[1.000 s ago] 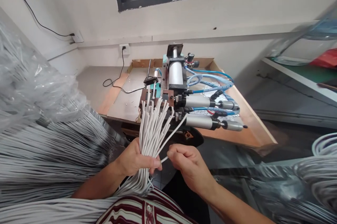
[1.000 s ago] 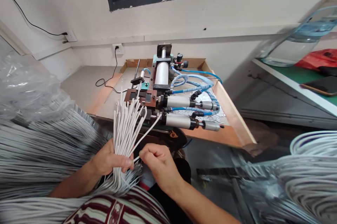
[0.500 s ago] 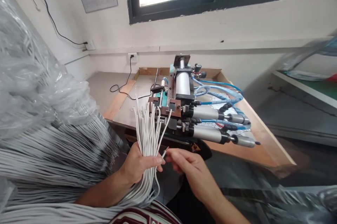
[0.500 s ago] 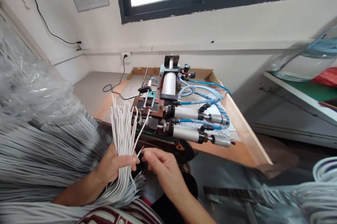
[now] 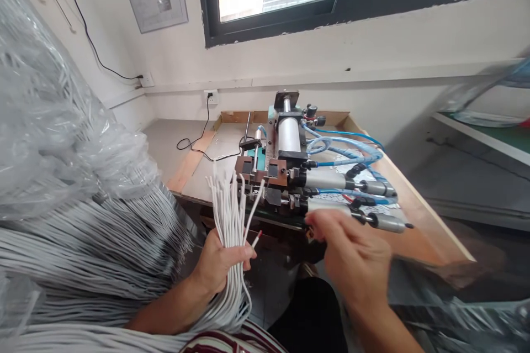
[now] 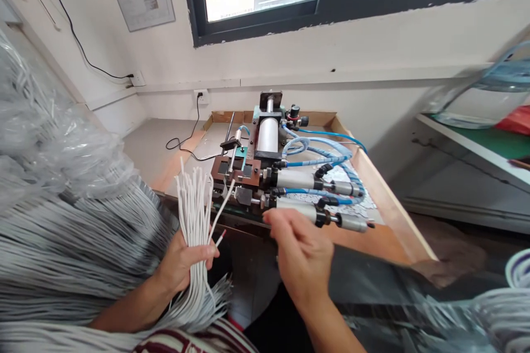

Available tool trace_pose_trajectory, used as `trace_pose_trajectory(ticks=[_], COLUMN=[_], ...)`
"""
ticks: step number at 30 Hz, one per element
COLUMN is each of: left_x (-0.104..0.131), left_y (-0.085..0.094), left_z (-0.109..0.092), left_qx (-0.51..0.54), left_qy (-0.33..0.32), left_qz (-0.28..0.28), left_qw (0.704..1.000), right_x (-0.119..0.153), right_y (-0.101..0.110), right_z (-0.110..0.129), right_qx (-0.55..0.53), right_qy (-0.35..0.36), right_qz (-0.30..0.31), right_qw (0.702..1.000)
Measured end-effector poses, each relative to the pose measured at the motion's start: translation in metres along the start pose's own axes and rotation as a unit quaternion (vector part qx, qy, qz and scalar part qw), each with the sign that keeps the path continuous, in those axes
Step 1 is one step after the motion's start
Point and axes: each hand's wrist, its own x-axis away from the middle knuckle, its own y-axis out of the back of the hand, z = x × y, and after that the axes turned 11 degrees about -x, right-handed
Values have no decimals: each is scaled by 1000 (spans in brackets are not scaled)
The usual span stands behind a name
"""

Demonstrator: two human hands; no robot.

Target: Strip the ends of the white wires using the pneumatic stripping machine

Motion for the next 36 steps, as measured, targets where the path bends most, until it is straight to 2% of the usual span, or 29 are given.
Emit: trace_pose_trajectory(ticks=[2,5,7,8,11,13,19,24,31,34,36], left_x=[-2,-6,-8,-10,-15,-22,-48,-61,-68,-67,-65], left_y=[0,-1,-2,-2,0,3,12,14,13,12,11], left_z=[-4,-10,-13,-14,-19,-23,-30,-34,-33,-35,-36], left_qx=[31,52,59,61,53,37,11,13,20,28,36], left_qy=[-6,-15,-10,-8,-20,-33,-54,-53,-38,-34,-30], left_qz=[-42,-60,-55,-57,-82,-101,-150,-142,-148,-141,-132], left_qw=[999,997,997,996,995,994,987,988,988,989,990], right_x=[10,35,50,56,61,55,24,8,1,-1,2], right_y=[-3,-22,-35,-40,-48,-50,-63,-74,-79,-79,-76], right_z=[-7,-27,-39,-43,-50,-53,-65,-75,-79,-76,-79], right_qx=[-29,-107,-127,-128,-135,-153,-242,-293,-325,-308,-259], right_qy=[-59,-162,-166,-155,-133,-153,-238,-266,-317,-311,-280], right_qz=[52,201,277,285,221,168,79,78,89,97,124], right_qw=[996,960,938,937,957,962,937,915,887,894,916])
